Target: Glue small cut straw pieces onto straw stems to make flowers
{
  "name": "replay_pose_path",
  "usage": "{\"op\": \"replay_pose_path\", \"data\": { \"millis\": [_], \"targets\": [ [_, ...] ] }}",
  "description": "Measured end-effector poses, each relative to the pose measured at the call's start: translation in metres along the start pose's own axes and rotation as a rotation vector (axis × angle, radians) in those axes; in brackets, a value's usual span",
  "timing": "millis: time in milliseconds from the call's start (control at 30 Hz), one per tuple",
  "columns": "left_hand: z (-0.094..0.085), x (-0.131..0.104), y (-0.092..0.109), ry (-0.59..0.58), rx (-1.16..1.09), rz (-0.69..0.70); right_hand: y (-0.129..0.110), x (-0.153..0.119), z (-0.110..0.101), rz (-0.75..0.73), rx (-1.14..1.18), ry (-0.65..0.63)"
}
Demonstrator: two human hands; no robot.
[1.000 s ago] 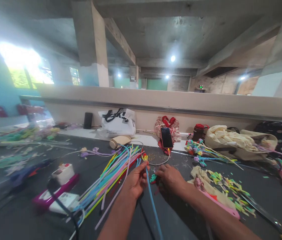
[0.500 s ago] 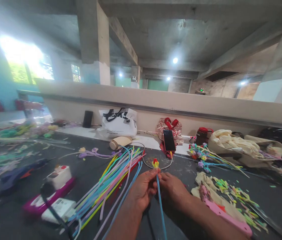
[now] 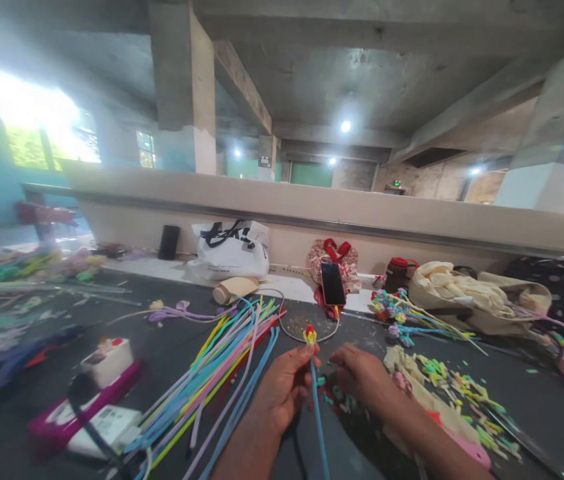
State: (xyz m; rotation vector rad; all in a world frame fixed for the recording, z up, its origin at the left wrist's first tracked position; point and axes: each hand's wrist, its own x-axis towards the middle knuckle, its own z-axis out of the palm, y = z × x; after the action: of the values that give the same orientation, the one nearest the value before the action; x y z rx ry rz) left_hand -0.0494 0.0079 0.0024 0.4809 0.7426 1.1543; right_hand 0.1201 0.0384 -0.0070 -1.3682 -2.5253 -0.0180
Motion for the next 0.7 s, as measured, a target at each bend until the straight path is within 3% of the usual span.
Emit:
{"op": "replay_pose_path", "data": {
  "millis": [133,333,700],
  "targets": [
    [0.004,0.002,-0.007,-0.019,0.042,-0.024,0.002,-0.006,-0.003,0.065,0.219,0.054],
    [0.001,0.006,-0.010,0.011,0.096,-0.021,0.007,-0.003,-0.004,0.081,0.321,0.064],
    [0.001,0.007,-0.011,0.019,0.137,-0.038,0.013,-0.003,-0.014,0.083,0.299,0.070]
  ]
}}
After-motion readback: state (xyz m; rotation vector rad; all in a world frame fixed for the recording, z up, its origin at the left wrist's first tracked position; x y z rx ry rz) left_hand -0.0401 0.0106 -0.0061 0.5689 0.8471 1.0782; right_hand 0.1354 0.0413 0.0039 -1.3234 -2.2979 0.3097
